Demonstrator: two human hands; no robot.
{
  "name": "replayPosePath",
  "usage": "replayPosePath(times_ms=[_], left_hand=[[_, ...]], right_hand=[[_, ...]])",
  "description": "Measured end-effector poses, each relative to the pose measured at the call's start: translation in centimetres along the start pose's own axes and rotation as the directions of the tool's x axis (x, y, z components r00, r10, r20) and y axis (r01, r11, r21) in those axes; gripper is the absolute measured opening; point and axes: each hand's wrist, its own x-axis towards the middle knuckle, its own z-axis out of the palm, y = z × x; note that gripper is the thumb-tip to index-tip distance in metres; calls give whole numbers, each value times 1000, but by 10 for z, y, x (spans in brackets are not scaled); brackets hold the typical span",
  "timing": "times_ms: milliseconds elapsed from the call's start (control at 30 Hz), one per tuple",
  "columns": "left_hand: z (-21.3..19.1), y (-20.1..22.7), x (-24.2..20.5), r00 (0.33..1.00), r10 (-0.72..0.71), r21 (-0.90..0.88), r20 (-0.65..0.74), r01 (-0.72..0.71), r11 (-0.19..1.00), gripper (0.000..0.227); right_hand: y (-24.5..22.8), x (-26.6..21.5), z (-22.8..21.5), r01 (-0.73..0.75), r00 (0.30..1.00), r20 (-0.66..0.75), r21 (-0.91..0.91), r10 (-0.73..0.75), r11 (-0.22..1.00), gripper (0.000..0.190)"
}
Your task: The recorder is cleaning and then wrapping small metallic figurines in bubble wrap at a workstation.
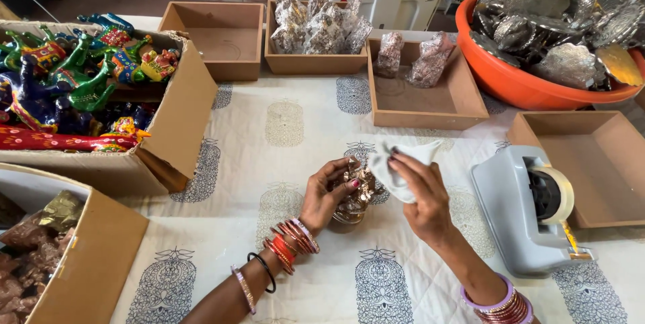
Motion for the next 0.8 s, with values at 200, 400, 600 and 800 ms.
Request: replayPosePath(times_ms=[200,400,600,800], left_hand=[[-13,-4,15,999,-36,-19,-13,36,999,48],[-17,-6,19,999,-35,-68,31,37,997,46],[-34,-22,21,995,52,-103,82,-43,994,42],[-14,-2,5,999,-11,-138,51,18,990,42]], right_hand=[[43,-26,23,114,965,254,-204,-60,972,60],[56,-35,24,149,957,279,-231,-81,961,58],[52,-62,50,-509,843,332,237,423,827,59],[49,-75,65,-583,648,414,810,639,66,47]])
